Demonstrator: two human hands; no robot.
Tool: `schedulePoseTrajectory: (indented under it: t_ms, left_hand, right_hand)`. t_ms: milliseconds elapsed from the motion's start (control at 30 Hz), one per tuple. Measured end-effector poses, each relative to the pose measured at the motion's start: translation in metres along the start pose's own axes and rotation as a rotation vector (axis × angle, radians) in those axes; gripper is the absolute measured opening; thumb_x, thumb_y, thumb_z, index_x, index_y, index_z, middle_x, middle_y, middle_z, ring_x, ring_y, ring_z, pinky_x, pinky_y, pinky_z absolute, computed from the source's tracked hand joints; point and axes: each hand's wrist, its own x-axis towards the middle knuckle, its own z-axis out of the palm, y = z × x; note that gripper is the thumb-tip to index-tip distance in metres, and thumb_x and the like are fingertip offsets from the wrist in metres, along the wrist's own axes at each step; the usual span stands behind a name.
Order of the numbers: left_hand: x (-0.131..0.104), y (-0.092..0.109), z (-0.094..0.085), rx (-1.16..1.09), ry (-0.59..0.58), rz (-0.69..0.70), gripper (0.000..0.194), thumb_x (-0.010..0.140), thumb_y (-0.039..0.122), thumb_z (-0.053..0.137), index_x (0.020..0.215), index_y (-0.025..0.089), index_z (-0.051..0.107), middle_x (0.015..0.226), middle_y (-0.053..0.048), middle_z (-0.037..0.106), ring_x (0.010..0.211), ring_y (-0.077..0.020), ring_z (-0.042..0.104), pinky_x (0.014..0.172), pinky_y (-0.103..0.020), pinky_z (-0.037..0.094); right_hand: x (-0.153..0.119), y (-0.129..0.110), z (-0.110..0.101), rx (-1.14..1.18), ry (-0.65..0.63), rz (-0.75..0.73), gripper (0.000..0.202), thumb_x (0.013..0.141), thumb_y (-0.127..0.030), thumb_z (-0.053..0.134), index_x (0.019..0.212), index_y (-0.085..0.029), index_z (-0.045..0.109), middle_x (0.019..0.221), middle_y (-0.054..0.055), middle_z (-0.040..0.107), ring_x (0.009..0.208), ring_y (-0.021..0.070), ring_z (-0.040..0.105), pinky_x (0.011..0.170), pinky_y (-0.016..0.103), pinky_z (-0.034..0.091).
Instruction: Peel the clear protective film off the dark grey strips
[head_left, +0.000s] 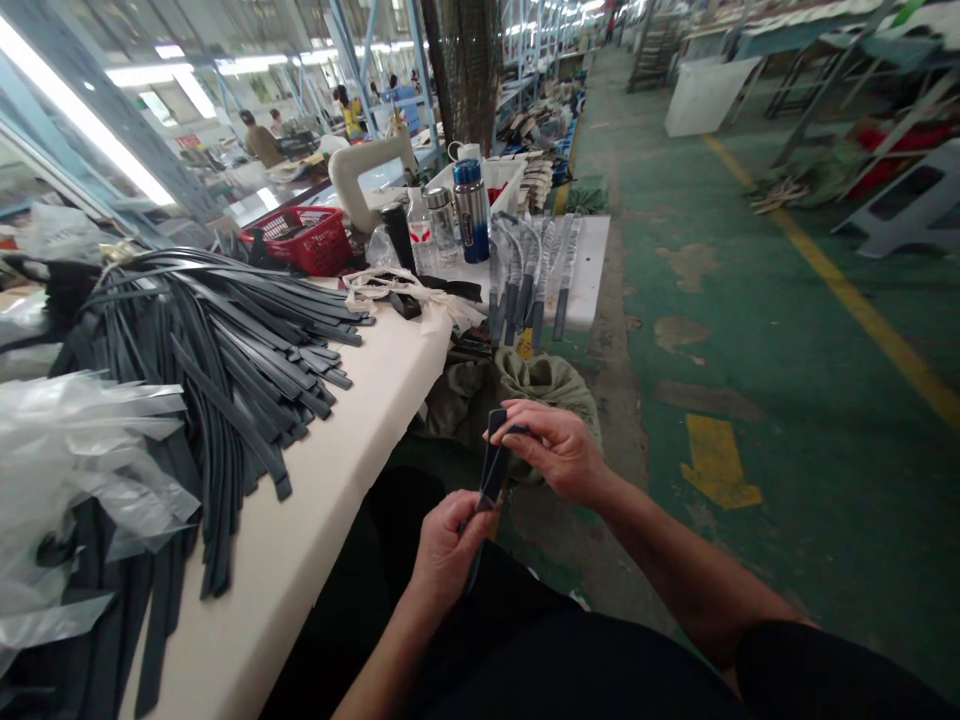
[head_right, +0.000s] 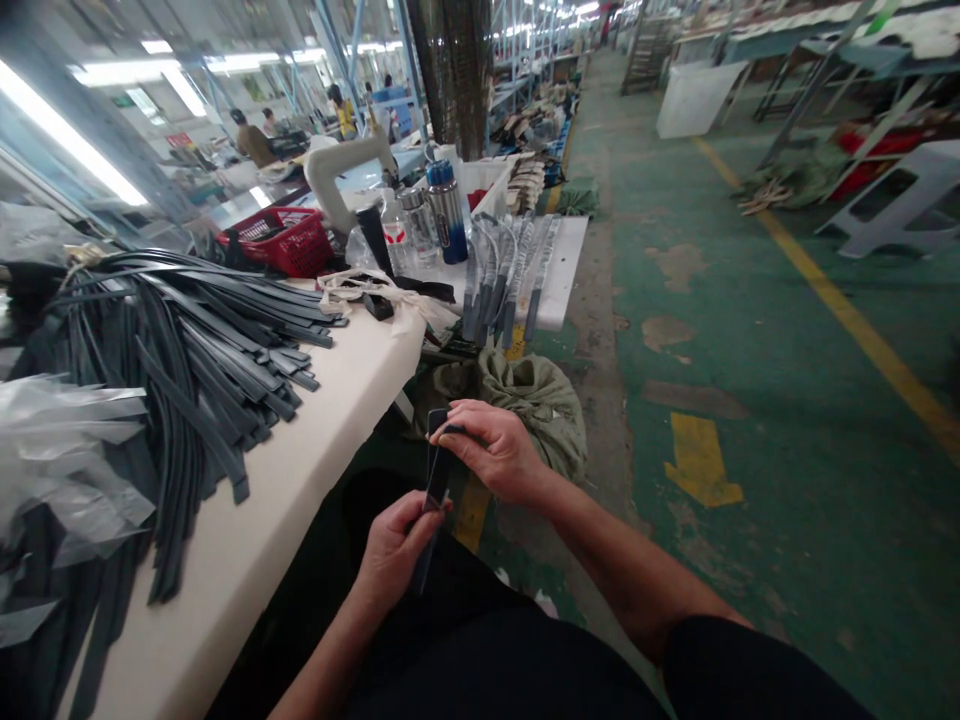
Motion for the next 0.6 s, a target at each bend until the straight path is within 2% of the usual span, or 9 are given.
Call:
schedulePoseTrajectory:
  t_ms: [67, 133, 233, 267, 333, 400, 467, 533, 600]
  left_hand:
    - [-0.003, -0.01, 0.005, 0.038, 0.002, 0.026, 0.021, 0.088, 0.035, 0.06, 0.089, 0.022, 0.075, 0.09, -0.004, 0.072, 0.086, -0.0192, 0.065, 0.082, -0.03, 0.049]
    - [-0.004, -0.02, 0.006, 0.038, 0.027, 0.032, 0.025, 0.088, 0.038, 0.059, 0.102, 0.024, 0.074, 0.113, -0.007, 0.071, 0.107, -0.0234, 0.064, 0.096, -0.036, 0.048]
    - [-0.003, -0.038, -0.002, 0.002, 0.151, -0.021, 0.046, 0.088, 0.047, 0.056, 0.127, 0.024, 0.062, 0.142, -0.011, 0.056, 0.129, -0.0282, 0.053, 0.11, -0.045, 0.04]
    - [-0.002, -0.045, -0.005, -0.02, 0.2, -0.062, 0.052, 0.089, 0.051, 0.054, 0.133, 0.024, 0.057, 0.144, -0.012, 0.054, 0.131, -0.0289, 0.052, 0.111, -0.047, 0.039]
    - [-0.002, -0.058, -0.012, -0.087, 0.276, -0.157, 0.06, 0.088, 0.056, 0.052, 0.138, 0.022, 0.052, 0.142, -0.012, 0.055, 0.131, -0.0294, 0.052, 0.111, -0.047, 0.04]
    - [-0.003, -0.07, -0.017, -0.177, 0.309, -0.234, 0.065, 0.086, 0.061, 0.053, 0.138, 0.022, 0.05, 0.143, -0.012, 0.054, 0.132, -0.0293, 0.052, 0.112, -0.045, 0.041]
    - [-0.006, -0.082, -0.017, -0.27, 0.308, -0.283, 0.069, 0.083, 0.065, 0.057, 0.136, 0.022, 0.051, 0.147, -0.012, 0.051, 0.132, -0.0299, 0.052, 0.112, -0.043, 0.041]
    - [-0.009, -0.094, -0.015, -0.338, 0.31, -0.317, 0.074, 0.077, 0.068, 0.062, 0.133, 0.022, 0.054, 0.149, -0.012, 0.049, 0.131, -0.0315, 0.053, 0.11, -0.042, 0.044]
    - [-0.012, -0.105, -0.013, -0.376, 0.339, -0.347, 0.076, 0.072, 0.072, 0.065, 0.13, 0.023, 0.056, 0.149, -0.012, 0.05, 0.13, -0.0334, 0.054, 0.105, -0.041, 0.049]
  right_hand:
    - [-0.005, 0.004, -0.008, -0.04, 0.013, -0.015, 0.018, 0.096, -0.031, 0.059, 0.089, -0.022, 0.073, 0.088, 0.004, 0.077, 0.088, 0.0187, 0.069, 0.099, 0.039, 0.048]
    - [-0.01, 0.006, -0.018, -0.072, 0.081, 0.012, 0.017, 0.097, -0.03, 0.058, 0.091, -0.022, 0.073, 0.091, 0.005, 0.076, 0.09, 0.0189, 0.068, 0.09, 0.035, 0.052]
    - [-0.024, 0.008, -0.034, -0.133, 0.136, 0.069, 0.019, 0.098, -0.03, 0.056, 0.093, -0.021, 0.072, 0.093, 0.007, 0.073, 0.089, 0.0186, 0.067, 0.081, 0.03, 0.052]
    - [-0.031, 0.009, -0.037, -0.162, 0.085, 0.093, 0.02, 0.098, -0.031, 0.056, 0.092, -0.02, 0.072, 0.091, 0.007, 0.072, 0.088, 0.0184, 0.067, 0.08, 0.03, 0.052]
    - [-0.05, 0.012, -0.039, -0.217, -0.109, 0.18, 0.023, 0.097, -0.033, 0.055, 0.088, -0.019, 0.072, 0.086, 0.006, 0.071, 0.083, 0.018, 0.066, 0.076, 0.028, 0.05]
    - [-0.075, 0.019, -0.036, -0.266, -0.326, 0.312, 0.025, 0.096, -0.033, 0.055, 0.084, -0.019, 0.073, 0.083, 0.005, 0.072, 0.081, 0.0175, 0.066, 0.074, 0.026, 0.049]
    - [-0.102, 0.029, -0.034, -0.357, -0.465, 0.465, 0.023, 0.092, -0.031, 0.057, 0.082, -0.02, 0.074, 0.086, 0.004, 0.074, 0.083, 0.0174, 0.067, 0.075, 0.024, 0.048]
    - [-0.127, 0.041, -0.041, -0.505, -0.514, 0.617, 0.019, 0.087, -0.026, 0.058, 0.079, -0.021, 0.075, 0.086, 0.002, 0.075, 0.082, 0.0171, 0.068, 0.074, 0.023, 0.047]
    - [-0.147, 0.054, -0.058, -0.654, -0.497, 0.728, 0.019, 0.08, -0.02, 0.058, 0.071, -0.021, 0.074, 0.08, 0.003, 0.075, 0.077, 0.0181, 0.068, 0.068, 0.024, 0.046]
